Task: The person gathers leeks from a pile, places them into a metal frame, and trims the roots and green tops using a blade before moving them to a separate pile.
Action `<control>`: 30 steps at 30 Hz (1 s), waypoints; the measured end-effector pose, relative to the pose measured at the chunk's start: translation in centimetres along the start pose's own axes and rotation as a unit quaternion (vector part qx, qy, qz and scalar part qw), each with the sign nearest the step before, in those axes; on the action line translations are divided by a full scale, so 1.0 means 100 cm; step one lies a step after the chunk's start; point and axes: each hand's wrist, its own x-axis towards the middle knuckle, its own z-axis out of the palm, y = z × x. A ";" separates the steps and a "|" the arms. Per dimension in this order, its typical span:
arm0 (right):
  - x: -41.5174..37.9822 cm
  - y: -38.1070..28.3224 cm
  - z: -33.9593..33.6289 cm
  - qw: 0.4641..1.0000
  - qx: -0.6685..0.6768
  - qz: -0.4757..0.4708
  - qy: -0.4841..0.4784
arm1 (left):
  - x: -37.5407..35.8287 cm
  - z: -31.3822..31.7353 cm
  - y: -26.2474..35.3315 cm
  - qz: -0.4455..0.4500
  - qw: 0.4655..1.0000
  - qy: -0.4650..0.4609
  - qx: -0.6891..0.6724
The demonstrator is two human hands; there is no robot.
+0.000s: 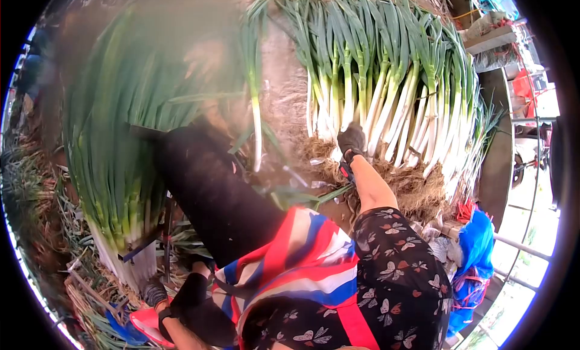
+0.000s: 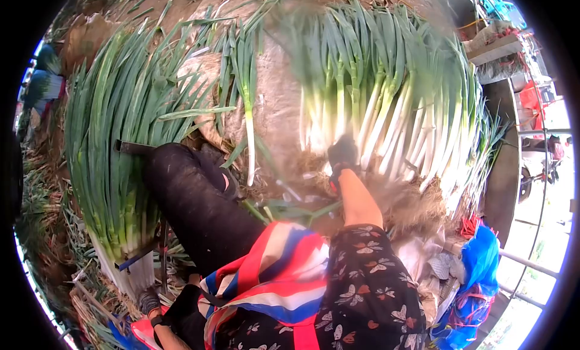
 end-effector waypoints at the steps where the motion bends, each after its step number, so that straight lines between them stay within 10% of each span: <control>1: 0.001 0.001 0.001 1.000 0.001 -0.008 0.004 | -0.005 0.004 -0.001 0.014 0.999 0.017 -0.029; 9: 0.013 0.020 -0.023 0.991 0.102 -0.040 0.079 | -0.005 0.001 0.004 0.080 0.991 0.045 -0.096; 12: 0.000 0.021 -0.059 0.927 0.290 -0.195 -0.134 | -0.005 -0.024 0.017 0.068 0.974 0.127 -0.175; 17: -0.070 -0.051 -0.111 0.792 0.518 -0.176 -0.269 | -0.084 -0.170 0.141 0.234 0.799 0.283 -0.476; 20: -0.116 -0.093 -0.130 0.706 0.601 -0.154 -0.341 | -0.148 -0.250 0.219 0.447 0.734 0.149 -0.489; 22: -0.137 -0.107 -0.138 0.811 0.428 -0.352 -0.189 | -0.181 -0.258 0.272 0.542 0.648 0.069 -0.531; 23: -0.144 -0.111 -0.140 0.830 0.360 -0.404 -0.137 | -0.170 -0.262 0.298 0.734 0.540 0.257 -0.322; 24: -0.148 -0.112 -0.141 0.834 0.356 -0.389 -0.163 | -0.188 -0.270 0.323 0.696 0.635 0.059 -0.329; 27: -0.137 -0.098 -0.146 0.874 0.240 -0.386 -0.171 | -0.199 -0.244 0.382 0.641 0.627 -0.226 -0.381; 30: -0.072 -0.032 -0.124 0.743 0.528 -0.404 -0.083 | -0.188 -0.223 0.402 0.655 0.601 -0.295 -0.350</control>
